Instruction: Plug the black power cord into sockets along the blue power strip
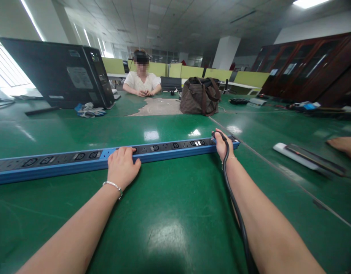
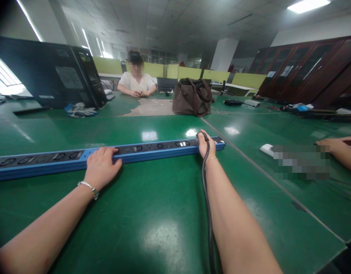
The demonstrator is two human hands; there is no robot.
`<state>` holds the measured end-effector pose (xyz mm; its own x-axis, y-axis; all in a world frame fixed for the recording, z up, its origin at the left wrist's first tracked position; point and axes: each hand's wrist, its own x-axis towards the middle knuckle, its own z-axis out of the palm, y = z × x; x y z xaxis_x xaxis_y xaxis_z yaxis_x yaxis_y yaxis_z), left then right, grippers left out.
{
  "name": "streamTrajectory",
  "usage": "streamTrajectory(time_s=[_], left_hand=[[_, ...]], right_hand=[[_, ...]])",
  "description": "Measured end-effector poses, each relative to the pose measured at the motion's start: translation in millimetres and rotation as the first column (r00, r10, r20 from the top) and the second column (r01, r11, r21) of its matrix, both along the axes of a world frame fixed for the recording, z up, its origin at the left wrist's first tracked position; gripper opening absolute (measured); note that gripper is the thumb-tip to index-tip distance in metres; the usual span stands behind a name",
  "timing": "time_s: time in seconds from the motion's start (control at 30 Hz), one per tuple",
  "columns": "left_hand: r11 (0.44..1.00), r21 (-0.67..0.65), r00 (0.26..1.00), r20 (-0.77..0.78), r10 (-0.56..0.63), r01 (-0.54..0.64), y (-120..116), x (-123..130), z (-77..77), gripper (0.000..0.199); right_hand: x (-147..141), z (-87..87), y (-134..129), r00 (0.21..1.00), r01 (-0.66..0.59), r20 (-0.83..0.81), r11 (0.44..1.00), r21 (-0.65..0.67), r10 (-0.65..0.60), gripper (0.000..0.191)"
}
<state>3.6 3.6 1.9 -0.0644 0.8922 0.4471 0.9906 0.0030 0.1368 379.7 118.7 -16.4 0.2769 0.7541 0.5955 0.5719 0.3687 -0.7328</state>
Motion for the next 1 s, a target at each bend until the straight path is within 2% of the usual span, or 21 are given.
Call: streamTrajectory(time_s=[0.1,0.33,0.6,0.87,1.0], left_hand=[[1.000,0.001,1.000,0.005,-0.005,0.005,0.2,-0.3,-0.1,0.039],[1.000,-0.008,1.000,0.014,-0.012,0.012,0.0,-0.7,0.4,0.039],[1.000,0.017,1.000,-0.004,-0.008,0.008,0.5,-0.7,-1.4,0.039],[1.000,0.005,1.000,0.002,-0.011,0.011,0.1,-1.2,-0.2,0.039],[1.000,0.008,1.000,0.013,-0.011,0.011,0.1,-0.7,-0.4,0.039]], right_hand=[[-0.8,0.1,-1.4,0.998,0.022,-0.060,0.999,-0.024,-0.023,0.046],[-6.3,7.6,-10.0,0.999,0.042,-0.022,0.995,-0.086,-0.044,0.048],[-8.5,14.0,-12.4,0.981,0.089,0.185,0.988,-0.128,-0.065,0.047],[-4.3,19.2,-14.0,0.950,0.172,0.299,0.947,-0.271,-0.087,0.040],[-1.1,20.5,-13.7,0.953,0.169,0.295,0.934,-0.313,-0.074,0.039]])
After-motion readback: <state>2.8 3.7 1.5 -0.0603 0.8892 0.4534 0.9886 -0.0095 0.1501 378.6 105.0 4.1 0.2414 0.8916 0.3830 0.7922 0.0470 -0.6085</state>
